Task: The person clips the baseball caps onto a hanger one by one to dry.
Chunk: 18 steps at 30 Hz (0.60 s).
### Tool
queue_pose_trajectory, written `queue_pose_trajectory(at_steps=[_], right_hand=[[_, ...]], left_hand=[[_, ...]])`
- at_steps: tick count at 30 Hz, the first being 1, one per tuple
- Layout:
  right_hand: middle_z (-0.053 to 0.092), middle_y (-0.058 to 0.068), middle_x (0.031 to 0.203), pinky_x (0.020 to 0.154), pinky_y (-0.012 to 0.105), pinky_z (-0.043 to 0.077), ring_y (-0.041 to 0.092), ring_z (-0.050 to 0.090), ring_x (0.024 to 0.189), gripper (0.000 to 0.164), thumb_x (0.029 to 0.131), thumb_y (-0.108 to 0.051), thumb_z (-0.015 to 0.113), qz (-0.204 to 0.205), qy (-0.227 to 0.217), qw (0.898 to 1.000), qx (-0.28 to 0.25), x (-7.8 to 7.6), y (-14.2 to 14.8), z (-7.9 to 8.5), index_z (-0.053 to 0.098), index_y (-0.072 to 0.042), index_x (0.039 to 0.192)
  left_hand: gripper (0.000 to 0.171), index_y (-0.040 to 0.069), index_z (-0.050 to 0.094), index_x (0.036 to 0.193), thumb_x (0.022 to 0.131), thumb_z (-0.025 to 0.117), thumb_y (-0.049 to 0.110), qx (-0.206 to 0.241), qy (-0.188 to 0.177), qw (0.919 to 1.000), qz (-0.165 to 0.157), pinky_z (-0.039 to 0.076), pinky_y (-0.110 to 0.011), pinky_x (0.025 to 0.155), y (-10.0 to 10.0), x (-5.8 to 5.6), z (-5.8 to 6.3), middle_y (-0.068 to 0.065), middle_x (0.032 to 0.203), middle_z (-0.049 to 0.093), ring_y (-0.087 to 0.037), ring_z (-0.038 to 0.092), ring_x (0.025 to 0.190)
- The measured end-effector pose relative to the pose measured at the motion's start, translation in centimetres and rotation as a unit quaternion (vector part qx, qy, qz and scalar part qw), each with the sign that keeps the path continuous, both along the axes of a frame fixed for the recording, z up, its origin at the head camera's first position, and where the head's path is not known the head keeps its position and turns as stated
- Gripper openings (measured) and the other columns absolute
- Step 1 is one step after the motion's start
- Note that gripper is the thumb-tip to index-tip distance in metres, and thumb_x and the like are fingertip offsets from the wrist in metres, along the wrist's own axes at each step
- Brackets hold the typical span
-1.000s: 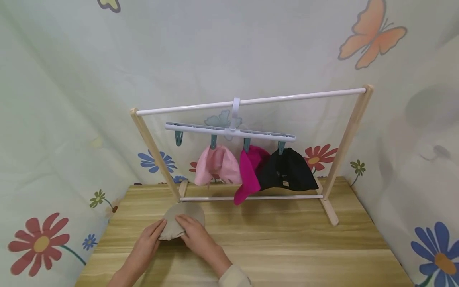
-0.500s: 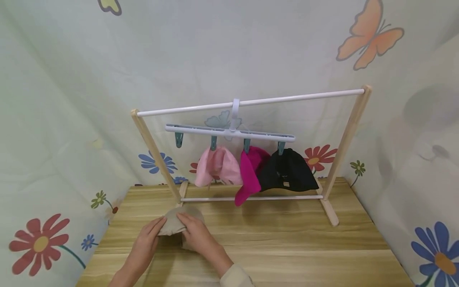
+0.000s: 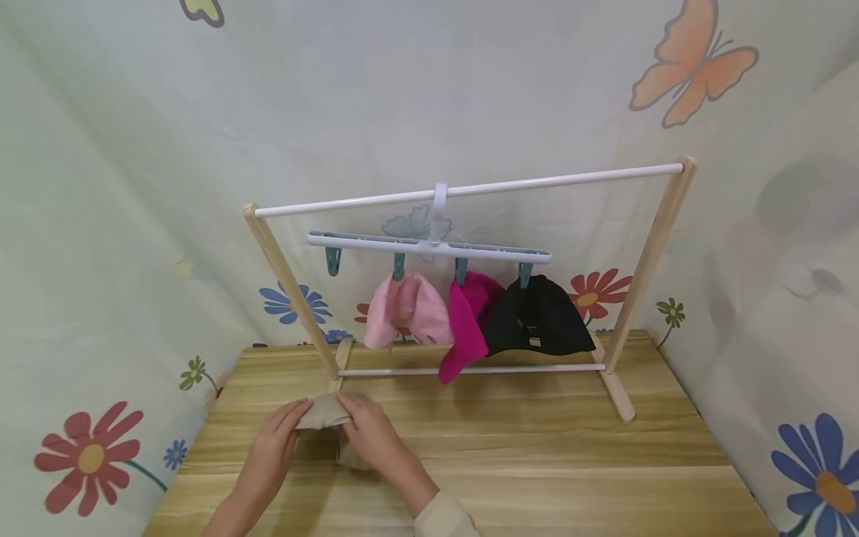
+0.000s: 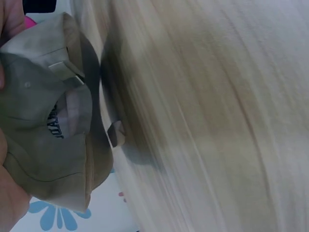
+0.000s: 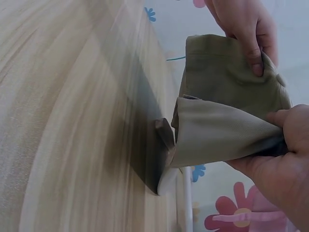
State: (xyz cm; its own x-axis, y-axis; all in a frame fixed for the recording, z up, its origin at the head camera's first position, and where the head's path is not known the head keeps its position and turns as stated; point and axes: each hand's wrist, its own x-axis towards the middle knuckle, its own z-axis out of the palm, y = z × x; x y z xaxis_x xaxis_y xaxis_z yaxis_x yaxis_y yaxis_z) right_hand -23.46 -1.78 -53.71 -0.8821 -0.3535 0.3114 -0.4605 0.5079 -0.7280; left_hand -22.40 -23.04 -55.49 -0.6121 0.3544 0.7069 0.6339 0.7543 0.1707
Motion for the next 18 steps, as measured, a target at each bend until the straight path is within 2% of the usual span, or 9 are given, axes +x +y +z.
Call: queue_pose_trajectory(at_steps=[6,9,12,14,16,18], right_hand=[[0.064,0.015,0.136,0.098,0.038,0.054,0.025,0.063,0.122,0.043,0.099,0.0,0.06,-0.013,-0.01,1.0,-0.016,0.1,0.2,0.5,0.057,-0.002,0.142],[0.064,0.013,0.136,0.094,0.033,0.055,0.018,0.063,0.117,0.044,0.099,-0.001,0.06,-0.02,-0.025,0.999,-0.021,0.2,0.3,0.7,0.058,-0.005,0.143],[0.065,0.015,0.134,0.073,0.025,0.054,0.008,0.065,0.083,0.045,0.099,0.0,0.059,-0.022,-0.036,0.999,-0.031,0.2,0.5,0.9,0.058,-0.006,0.143],[0.067,0.016,0.129,0.059,0.021,0.047,0.003,0.051,0.061,0.045,0.098,0.003,0.058,-0.021,-0.039,0.998,-0.041,0.1,0.7,1.0,0.06,-0.006,0.142],[0.07,0.016,0.122,0.05,0.02,0.039,0.003,0.037,0.048,0.045,0.097,0.004,0.057,-0.021,-0.041,0.998,-0.049,0.0,0.8,1.2,0.061,-0.006,0.141],[0.072,0.014,0.113,0.046,0.019,0.038,0.001,0.036,0.045,0.044,0.098,0.003,0.057,-0.022,-0.042,0.998,-0.05,-0.1,1.0,1.3,0.062,-0.008,0.14]], left_hand=[[0.059,-0.002,0.067,0.125,0.073,0.071,-0.028,0.014,0.015,0.9998,-0.008,0.058,-0.047,0.088,0.2,-0.2,0.8,-0.017,0.118,0.068,-0.038,0.066,0.105],[0.057,-0.002,0.067,0.124,0.074,0.07,-0.028,0.017,0.014,0.9998,-0.004,0.058,-0.046,0.087,0.4,-0.1,1.2,-0.016,0.118,0.068,-0.037,0.066,0.105],[0.053,-0.001,0.067,0.123,0.077,0.07,-0.027,0.019,0.012,0.9997,0.003,0.059,-0.045,0.085,0.6,-0.1,1.7,-0.015,0.115,0.069,-0.035,0.067,0.104],[0.049,-0.001,0.067,0.122,0.079,0.069,-0.025,0.02,0.009,0.9997,0.008,0.059,-0.044,0.083,0.8,-0.1,2.0,-0.014,0.113,0.069,-0.033,0.067,0.103],[0.046,0.0,0.067,0.121,0.081,0.069,-0.022,0.02,0.008,0.9997,0.011,0.06,-0.043,0.081,1.0,-0.2,2.4,-0.014,0.111,0.069,-0.032,0.067,0.102],[0.043,0.0,0.067,0.12,0.083,0.069,-0.021,0.02,0.01,0.9997,0.011,0.06,-0.042,0.081,1.1,-0.3,2.7,-0.014,0.11,0.069,-0.032,0.068,0.101]])
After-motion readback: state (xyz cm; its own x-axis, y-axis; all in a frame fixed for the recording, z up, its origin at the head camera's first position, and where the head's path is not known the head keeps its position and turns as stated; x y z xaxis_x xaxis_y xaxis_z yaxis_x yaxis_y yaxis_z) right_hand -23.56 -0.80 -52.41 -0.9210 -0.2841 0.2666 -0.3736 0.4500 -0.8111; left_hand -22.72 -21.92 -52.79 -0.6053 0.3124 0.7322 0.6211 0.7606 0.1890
